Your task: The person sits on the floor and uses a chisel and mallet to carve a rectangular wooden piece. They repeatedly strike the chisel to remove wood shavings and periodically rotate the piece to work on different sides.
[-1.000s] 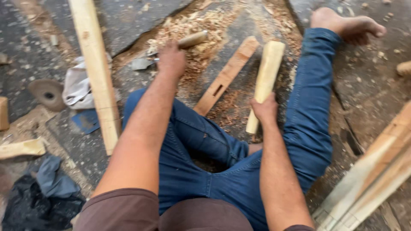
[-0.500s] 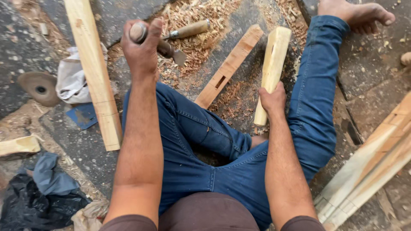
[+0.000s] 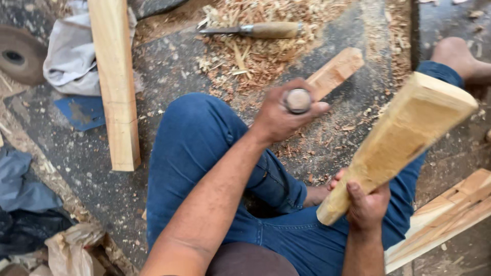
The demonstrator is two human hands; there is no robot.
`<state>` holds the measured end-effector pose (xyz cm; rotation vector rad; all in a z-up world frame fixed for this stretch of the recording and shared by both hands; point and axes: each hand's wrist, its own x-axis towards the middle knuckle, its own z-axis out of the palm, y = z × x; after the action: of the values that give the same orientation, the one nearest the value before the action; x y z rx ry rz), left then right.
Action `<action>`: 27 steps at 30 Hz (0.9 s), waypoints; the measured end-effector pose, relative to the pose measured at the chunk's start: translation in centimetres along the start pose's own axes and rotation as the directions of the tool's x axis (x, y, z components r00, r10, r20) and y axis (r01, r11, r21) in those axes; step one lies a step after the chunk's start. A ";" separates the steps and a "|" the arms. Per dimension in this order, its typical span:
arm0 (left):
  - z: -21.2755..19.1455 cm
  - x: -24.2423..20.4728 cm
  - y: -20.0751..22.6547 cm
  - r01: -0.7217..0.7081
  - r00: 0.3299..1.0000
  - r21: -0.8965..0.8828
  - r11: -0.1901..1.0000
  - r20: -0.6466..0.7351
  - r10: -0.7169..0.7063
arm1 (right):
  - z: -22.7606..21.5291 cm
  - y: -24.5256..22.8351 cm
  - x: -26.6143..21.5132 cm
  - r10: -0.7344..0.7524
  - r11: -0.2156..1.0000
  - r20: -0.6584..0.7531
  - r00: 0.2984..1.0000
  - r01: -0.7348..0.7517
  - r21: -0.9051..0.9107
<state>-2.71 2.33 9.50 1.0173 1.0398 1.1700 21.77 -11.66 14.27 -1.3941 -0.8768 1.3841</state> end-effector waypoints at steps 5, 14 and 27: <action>0.8 0.4 -1.4 0.007 0.996 0.049 0.999 0.092 -0.012 | 2.1 -3.1 -0.7 -0.114 0.993 0.044 0.993 0.115 -0.040; 1.3 -0.1 -2.6 -0.020 0.963 0.070 0.997 0.269 0.000 | 2.7 -12.1 -5.0 -0.351 0.688 0.357 0.866 0.497 -0.529; 1.9 -0.7 -6.4 -0.057 0.944 0.198 0.978 0.330 -0.011 | 11.4 -16.2 -2.9 -0.436 0.224 0.520 0.735 0.648 -0.728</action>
<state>0.37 0.80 3.73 1.3408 0.8932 0.8822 12.34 -8.13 31.56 -1.3819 -2.2443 0.4016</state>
